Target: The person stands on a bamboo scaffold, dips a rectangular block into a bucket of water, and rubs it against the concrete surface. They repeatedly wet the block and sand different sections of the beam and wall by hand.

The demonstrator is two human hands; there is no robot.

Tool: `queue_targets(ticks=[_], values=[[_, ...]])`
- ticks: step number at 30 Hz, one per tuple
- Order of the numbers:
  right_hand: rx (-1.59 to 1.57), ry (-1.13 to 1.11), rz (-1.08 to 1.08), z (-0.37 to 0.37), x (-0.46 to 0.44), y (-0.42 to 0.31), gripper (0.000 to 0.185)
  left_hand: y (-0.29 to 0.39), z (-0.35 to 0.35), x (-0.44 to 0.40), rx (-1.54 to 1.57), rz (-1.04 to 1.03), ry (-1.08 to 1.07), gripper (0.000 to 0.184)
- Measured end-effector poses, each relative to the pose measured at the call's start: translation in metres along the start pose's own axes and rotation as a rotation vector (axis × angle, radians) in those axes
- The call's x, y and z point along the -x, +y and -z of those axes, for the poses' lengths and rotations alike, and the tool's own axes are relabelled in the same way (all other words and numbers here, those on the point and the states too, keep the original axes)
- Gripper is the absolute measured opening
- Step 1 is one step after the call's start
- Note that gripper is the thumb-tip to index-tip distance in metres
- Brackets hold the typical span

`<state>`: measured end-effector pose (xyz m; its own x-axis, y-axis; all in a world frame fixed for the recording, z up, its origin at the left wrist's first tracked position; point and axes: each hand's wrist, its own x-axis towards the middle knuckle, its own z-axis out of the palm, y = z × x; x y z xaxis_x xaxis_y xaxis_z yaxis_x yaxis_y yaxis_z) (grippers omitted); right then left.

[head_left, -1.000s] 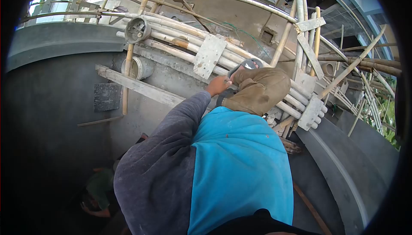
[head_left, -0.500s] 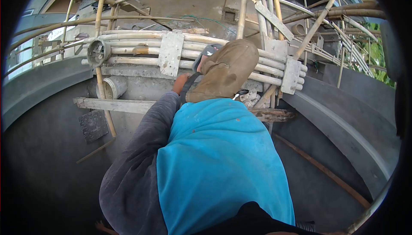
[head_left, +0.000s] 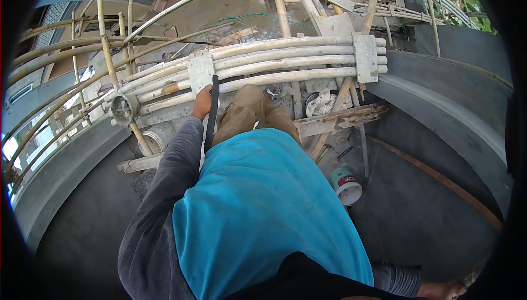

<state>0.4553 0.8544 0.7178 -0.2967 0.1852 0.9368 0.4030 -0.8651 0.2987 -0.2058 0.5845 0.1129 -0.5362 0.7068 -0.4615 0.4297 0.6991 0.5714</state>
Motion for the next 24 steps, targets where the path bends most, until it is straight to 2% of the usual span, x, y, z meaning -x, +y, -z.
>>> queue_targets(ticks=[1, 3, 5, 6, 8, 9, 11, 12, 13, 15, 17, 21, 24], values=[[0.068, -0.047, 0.002, -0.002, -0.001, -0.001, 0.056, 0.002, -0.001, -0.006, 0.032, -0.022, 0.067, 0.021], [0.032, -0.111, -0.02, 0.013, -0.004, -0.01, 0.058, 0.011, 0.003, -0.016, -0.004, -0.014, -0.011, 0.022], [-0.249, -0.101, -0.029, 0.017, -0.003, -0.005, 0.059, 0.031, 0.009, -0.015, -0.021, -0.003, -0.038, 0.023], [-0.241, -0.101, -0.028, 0.019, -0.005, -0.002, 0.059, 0.04, 0.012, -0.015, 0.014, 0.028, -0.072, 0.023], [-0.245, -0.235, 0.115, 0.018, -0.013, 0.004, 0.06, 0.032, 0.01, -0.013, 0.064, 0.052, -0.134, 0.026], [-0.24, -0.236, 0.121, 0.013, -0.014, 0.01, 0.06, 0.028, 0.011, -0.012, 0.061, 0.053, -0.142, 0.026], [-0.262, -0.163, 0.335, -0.001, -0.013, 0.021, 0.059, 0.017, 0.019, -0.008, 0.035, 0.034, -0.133, 0.027], [-0.323, -0.179, 0.306, 0.001, -0.013, 0.019, 0.067, 0.005, 0.021, -0.005, 0.033, 0.034, -0.132, 0.027], [-0.321, -0.181, 0.301, 0.006, -0.015, 0.022, 0.067, -0.011, 0.021, -0.004, 0.035, 0.028, -0.12, 0.027], [0.274, -0.466, 0.688, 0.034, -0.026, 0.017, 0.066, -0.029, 0.032, -0.003, 0.04, 0.014, -0.108, 0.027], [0.576, -0.602, 0.862, 0.067, -0.031, -0.003, 0.075, -0.04, 0.049, 0.002, -0.026, 0.035, -0.101, 0.029], [0.234, -0.62, 0.461, 0.045, -0.032, 0.001, 0.076, -0.057, 0.083, 0.015, 0.022, 0.104, -0.08, 0.032], [0.049, -0.613, 0.281, 0.038, -0.03, -0.001, 0.078, -0.105, 0.085, 0.018, 0.007, 0.042, -0.058, 0.034]])
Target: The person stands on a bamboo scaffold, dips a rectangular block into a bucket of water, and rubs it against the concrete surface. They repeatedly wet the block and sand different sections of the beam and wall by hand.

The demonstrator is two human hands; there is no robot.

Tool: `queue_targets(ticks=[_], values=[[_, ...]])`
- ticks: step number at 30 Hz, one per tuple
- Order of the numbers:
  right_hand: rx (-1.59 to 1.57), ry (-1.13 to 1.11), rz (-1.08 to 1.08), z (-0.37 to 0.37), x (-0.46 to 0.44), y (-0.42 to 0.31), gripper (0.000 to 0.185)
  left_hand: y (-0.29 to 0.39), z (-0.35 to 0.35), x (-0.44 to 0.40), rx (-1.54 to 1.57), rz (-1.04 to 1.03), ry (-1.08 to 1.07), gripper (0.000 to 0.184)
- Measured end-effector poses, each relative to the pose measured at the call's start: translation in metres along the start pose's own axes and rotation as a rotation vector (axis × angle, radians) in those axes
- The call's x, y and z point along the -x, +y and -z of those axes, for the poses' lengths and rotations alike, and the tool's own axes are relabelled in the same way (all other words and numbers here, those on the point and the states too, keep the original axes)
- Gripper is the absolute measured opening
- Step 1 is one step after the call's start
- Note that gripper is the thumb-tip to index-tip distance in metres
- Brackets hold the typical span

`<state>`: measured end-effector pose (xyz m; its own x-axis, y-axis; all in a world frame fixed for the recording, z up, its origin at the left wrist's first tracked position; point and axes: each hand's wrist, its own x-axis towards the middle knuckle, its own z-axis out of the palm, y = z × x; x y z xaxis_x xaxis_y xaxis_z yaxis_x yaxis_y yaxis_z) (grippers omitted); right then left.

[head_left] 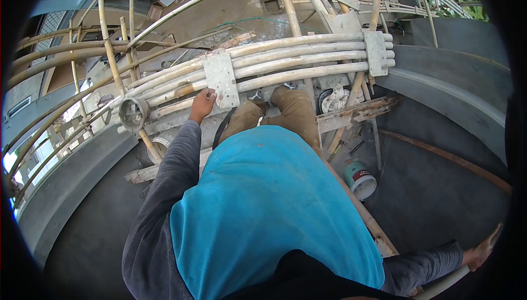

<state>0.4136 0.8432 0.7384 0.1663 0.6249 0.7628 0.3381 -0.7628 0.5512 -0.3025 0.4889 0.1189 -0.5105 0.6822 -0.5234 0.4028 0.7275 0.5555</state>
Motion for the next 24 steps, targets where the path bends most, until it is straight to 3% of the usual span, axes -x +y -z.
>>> queue_targets(ticks=[12, 18, 24], values=[[-0.25, 0.04, -0.204, 0.015, 0.019, 0.0, 0.091, -0.042, 0.0, 0.003, -0.001, 0.07, 0.077, 0.036], [-0.269, -0.021, -0.222, 0.027, 0.025, -0.005, 0.093, -0.047, -0.018, -0.016, 0.164, 0.003, 0.133, 0.037], [-0.254, -0.007, -0.234, 0.021, 0.023, -0.003, 0.092, -0.046, -0.028, -0.008, 0.085, -0.032, 0.116, 0.036]])
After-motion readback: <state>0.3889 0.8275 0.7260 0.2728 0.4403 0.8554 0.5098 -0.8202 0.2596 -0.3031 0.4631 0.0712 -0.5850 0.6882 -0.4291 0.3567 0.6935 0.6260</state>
